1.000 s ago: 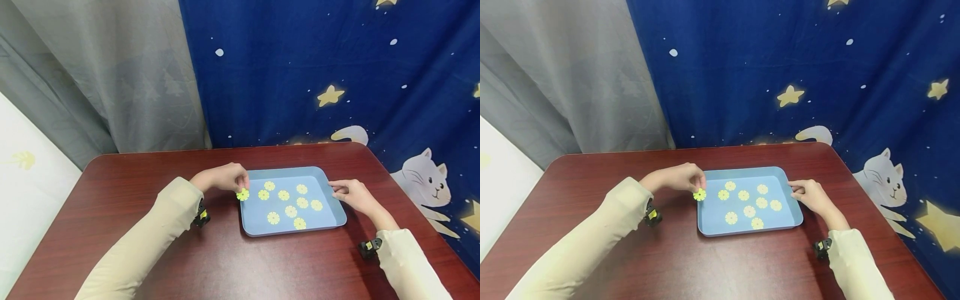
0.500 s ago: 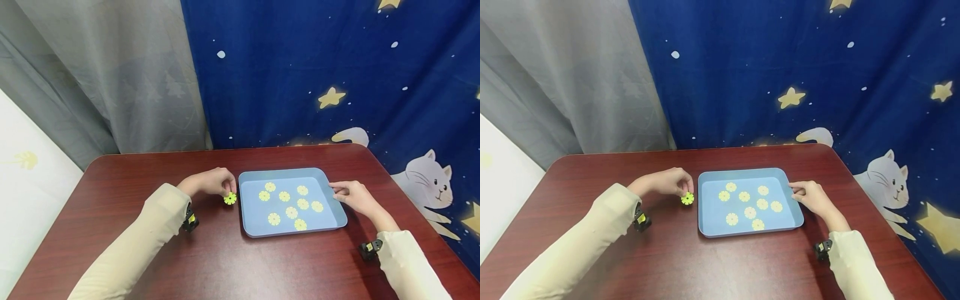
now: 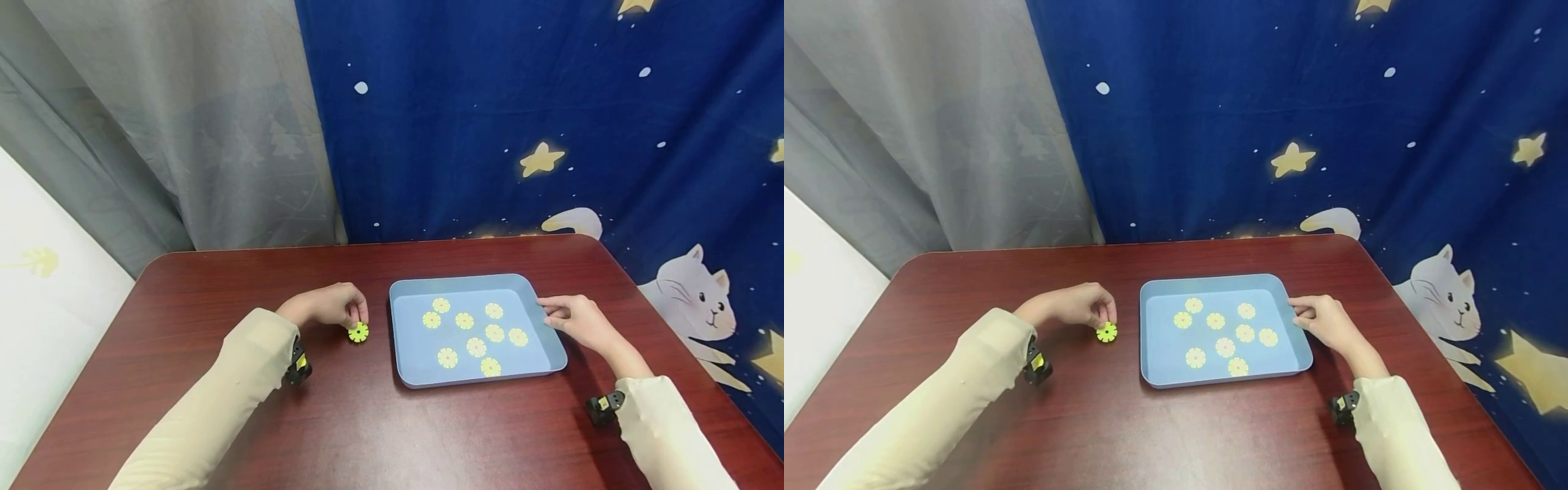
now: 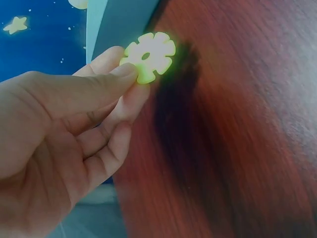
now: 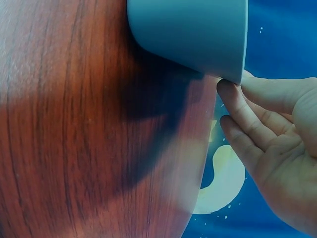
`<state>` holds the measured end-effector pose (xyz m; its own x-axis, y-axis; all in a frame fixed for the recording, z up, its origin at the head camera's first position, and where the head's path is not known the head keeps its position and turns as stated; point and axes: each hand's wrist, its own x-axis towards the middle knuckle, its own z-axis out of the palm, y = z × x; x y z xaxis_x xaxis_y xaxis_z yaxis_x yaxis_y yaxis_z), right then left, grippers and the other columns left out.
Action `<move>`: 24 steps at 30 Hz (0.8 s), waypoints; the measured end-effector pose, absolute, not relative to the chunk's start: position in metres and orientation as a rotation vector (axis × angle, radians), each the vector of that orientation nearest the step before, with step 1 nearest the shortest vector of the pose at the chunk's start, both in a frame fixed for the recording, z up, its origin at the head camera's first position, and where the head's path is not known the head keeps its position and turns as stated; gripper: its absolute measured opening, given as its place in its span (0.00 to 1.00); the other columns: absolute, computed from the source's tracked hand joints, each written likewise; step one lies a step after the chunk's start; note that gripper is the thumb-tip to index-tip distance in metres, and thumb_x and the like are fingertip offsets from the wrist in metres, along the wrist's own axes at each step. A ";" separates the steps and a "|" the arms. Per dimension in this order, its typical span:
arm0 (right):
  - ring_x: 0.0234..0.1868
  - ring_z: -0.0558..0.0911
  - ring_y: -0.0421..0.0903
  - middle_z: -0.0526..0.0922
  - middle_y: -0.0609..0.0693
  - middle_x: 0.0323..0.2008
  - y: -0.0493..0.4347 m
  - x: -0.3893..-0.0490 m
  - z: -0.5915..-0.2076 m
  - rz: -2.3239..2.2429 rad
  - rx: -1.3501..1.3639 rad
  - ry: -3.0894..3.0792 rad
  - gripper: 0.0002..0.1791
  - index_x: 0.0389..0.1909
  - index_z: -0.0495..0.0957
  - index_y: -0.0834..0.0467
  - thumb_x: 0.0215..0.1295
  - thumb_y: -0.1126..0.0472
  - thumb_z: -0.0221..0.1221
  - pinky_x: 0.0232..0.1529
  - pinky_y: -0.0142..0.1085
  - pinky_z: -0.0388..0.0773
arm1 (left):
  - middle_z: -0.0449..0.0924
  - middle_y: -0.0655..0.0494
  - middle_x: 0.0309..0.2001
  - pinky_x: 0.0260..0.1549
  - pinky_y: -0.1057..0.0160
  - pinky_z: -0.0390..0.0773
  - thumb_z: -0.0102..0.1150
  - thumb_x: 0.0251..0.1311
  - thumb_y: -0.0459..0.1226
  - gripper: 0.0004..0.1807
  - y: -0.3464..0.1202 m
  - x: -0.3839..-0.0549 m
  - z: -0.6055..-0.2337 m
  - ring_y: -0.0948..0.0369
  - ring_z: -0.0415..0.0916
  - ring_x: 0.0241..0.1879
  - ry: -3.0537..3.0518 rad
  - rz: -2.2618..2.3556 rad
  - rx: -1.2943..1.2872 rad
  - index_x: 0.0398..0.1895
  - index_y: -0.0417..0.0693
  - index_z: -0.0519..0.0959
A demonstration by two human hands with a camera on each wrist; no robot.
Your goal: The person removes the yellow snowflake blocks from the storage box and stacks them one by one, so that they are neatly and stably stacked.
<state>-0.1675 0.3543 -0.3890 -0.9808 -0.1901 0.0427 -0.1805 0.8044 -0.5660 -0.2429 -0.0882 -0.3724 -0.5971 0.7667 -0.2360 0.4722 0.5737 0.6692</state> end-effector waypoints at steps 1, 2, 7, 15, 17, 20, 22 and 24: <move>0.36 0.80 0.53 0.80 0.65 0.38 0.354 -0.167 -0.389 -0.930 -0.304 2.967 0.20 0.49 0.74 0.72 0.53 0.73 0.61 0.34 0.40 0.78 | 0.77 0.51 0.23 0.24 0.69 0.71 0.57 0.45 0.19 0.09 -0.089 -0.243 -0.373 0.62 0.71 0.24 2.290 0.774 0.989 0.28 0.37 0.79; 0.36 0.80 0.53 0.80 0.65 0.38 0.354 -0.167 -0.389 -0.930 -0.305 2.965 0.20 0.49 0.74 0.72 0.53 0.73 0.61 0.34 0.40 0.78 | 0.77 0.51 0.23 0.24 0.70 0.71 0.57 0.44 0.18 0.09 -0.090 -0.242 -0.374 0.62 0.71 0.24 2.286 0.779 0.990 0.28 0.36 0.79; 0.36 0.80 0.54 0.80 0.65 0.39 0.353 -0.167 -0.387 -0.931 -0.306 2.961 0.20 0.49 0.74 0.72 0.53 0.73 0.61 0.34 0.40 0.78 | 0.76 0.51 0.22 0.24 0.70 0.70 0.56 0.43 0.18 0.09 -0.096 -0.242 -0.379 0.61 0.71 0.24 2.278 0.794 0.974 0.28 0.36 0.79; 0.36 0.80 0.54 0.80 0.65 0.39 0.353 -0.167 -0.386 -0.928 -0.303 2.962 0.21 0.49 0.74 0.72 0.53 0.72 0.61 0.34 0.40 0.78 | 0.74 0.50 0.21 0.23 0.70 0.68 0.55 0.43 0.17 0.10 -0.101 -0.240 -0.384 0.62 0.68 0.23 2.269 0.822 0.937 0.27 0.35 0.79; 0.36 0.80 0.53 0.80 0.65 0.39 0.353 -0.167 -0.386 -0.924 -0.297 2.962 0.21 0.50 0.74 0.71 0.53 0.72 0.61 0.34 0.40 0.78 | 0.74 0.50 0.21 0.23 0.70 0.68 0.55 0.43 0.17 0.10 -0.103 -0.240 -0.386 0.63 0.67 0.22 2.272 0.826 0.932 0.27 0.36 0.79; 0.36 0.80 0.53 0.80 0.65 0.39 0.353 -0.168 -0.386 -0.917 -0.294 2.963 0.21 0.50 0.74 0.71 0.53 0.72 0.61 0.34 0.40 0.78 | 0.75 0.51 0.21 0.23 0.69 0.68 0.56 0.43 0.17 0.10 -0.104 -0.241 -0.388 0.64 0.67 0.22 2.279 0.823 0.929 0.27 0.36 0.80; 0.36 0.80 0.53 0.80 0.65 0.39 0.353 -0.168 -0.387 -0.913 -0.294 2.965 0.21 0.50 0.74 0.71 0.53 0.72 0.61 0.35 0.41 0.78 | 0.75 0.51 0.22 0.23 0.69 0.69 0.56 0.43 0.18 0.10 -0.105 -0.241 -0.390 0.64 0.68 0.23 2.281 0.820 0.917 0.27 0.37 0.80; 0.36 0.80 0.53 0.80 0.65 0.39 0.353 -0.168 -0.387 -0.913 -0.298 2.965 0.21 0.50 0.74 0.71 0.53 0.72 0.61 0.35 0.40 0.78 | 0.76 0.52 0.22 0.24 0.69 0.70 0.57 0.43 0.18 0.10 -0.106 -0.240 -0.391 0.64 0.69 0.23 2.285 0.818 0.902 0.27 0.37 0.80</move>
<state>-0.1679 0.3534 -0.3867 -0.9814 -0.1892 0.0323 -0.1746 0.8103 -0.5595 -0.2403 -0.1059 -0.3910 -0.6265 0.7350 -0.2593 0.4035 0.5906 0.6988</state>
